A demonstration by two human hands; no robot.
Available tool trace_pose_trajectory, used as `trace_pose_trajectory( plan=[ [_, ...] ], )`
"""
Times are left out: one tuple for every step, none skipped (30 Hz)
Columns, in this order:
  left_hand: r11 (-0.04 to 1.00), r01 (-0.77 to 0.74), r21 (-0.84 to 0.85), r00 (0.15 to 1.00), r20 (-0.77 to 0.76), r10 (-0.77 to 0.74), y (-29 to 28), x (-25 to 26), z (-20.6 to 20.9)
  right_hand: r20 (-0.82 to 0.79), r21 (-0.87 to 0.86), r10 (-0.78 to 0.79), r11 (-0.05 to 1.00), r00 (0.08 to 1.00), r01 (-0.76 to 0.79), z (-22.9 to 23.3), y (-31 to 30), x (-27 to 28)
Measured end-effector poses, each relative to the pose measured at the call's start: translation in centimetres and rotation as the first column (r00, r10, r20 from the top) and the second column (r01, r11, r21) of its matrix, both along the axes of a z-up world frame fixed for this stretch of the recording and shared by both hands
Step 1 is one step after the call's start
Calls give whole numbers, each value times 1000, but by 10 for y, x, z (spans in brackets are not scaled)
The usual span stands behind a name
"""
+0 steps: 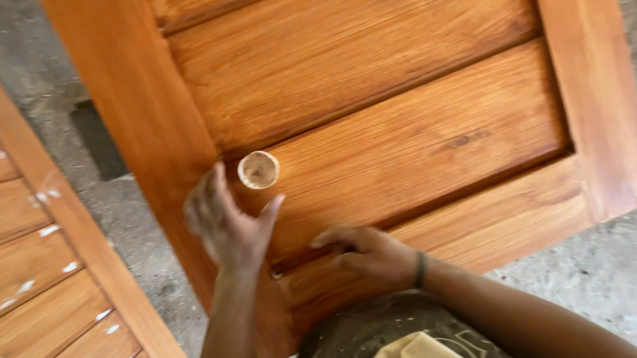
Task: Applying wood filler to cracks and imperfections on a wooden door panel using fingers
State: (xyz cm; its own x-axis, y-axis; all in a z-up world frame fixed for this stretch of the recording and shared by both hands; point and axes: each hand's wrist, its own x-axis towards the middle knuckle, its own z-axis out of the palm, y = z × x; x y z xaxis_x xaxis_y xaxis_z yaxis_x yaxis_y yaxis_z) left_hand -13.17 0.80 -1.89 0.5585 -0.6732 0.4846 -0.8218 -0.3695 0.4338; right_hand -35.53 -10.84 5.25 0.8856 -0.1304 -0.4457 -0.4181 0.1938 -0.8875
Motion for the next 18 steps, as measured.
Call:
trace_pose_trajectory(
  plan=[
    [1000,4,1,1000,-11,-4,-9,1,3,-47,-23,-51,998,998,50,9,-5,-6],
    [1000,9,2,1000,-22,-9,-19,2,5,-92,-48,-103,994,990,99,18,-10,-13],
    [1000,9,2,1000,-8,-9,-20,3,1,-78,-46,-104,994,992,100,9,-7,-25],
    [1000,11,24,1000,-20,-11,-22,3,-3,-135,-16,-176,984,975,176,1,-5,-38],
    [999,21,43,999,-38,-19,-26,1,-9,-198,7,-253,966,947,259,-8,-2,-53],
    [999,28,41,999,-29,-27,-26,0,-12,-189,7,-260,964,947,266,-4,-2,-53],
    [997,70,27,994,-81,-68,-27,-4,-16,-179,-69,-303,953,936,295,1,-2,-57],
    [994,111,12,985,-131,-108,-28,-8,-21,-167,-144,-344,936,924,322,5,-1,-61],
    [992,127,8,983,-134,-125,-27,-18,-18,-169,-148,-360,930,918,337,18,-2,-57],
    [983,181,-7,979,-91,-181,-26,-28,-16,-92,-239,-380,906,921,350,30,-3,-52],
    [973,231,-17,972,-47,-231,-22,-39,-13,-16,-324,-387,874,922,361,42,-2,-48],
    [970,243,-17,969,-50,-243,-17,-52,-12,-19,-324,-398,870,917,371,48,1,-48],
    [962,272,-25,961,-36,-273,-13,-63,-12,70,-441,-348,830,935,342,52,2,-44],
    [953,302,-33,953,-22,-303,-9,-73,-11,150,-553,-285,769,947,319,57,4,-41],
    [950,310,-36,950,-19,-311,-12,-78,22,153,-556,-293,764,944,327,66,5,-35],
    [933,350,90,935,-93,-342,-15,-84,55,178,-691,-230,663,957,288,76,6,-30],
    [897,387,211,919,-172,-356,-16,-91,87,189,-806,-160,539,969,246,86,7,-24],
    [897,391,208,917,-170,-360,-14,-94,90,190,-808,-163,534,968,249,85,11,-25]
  ],
)
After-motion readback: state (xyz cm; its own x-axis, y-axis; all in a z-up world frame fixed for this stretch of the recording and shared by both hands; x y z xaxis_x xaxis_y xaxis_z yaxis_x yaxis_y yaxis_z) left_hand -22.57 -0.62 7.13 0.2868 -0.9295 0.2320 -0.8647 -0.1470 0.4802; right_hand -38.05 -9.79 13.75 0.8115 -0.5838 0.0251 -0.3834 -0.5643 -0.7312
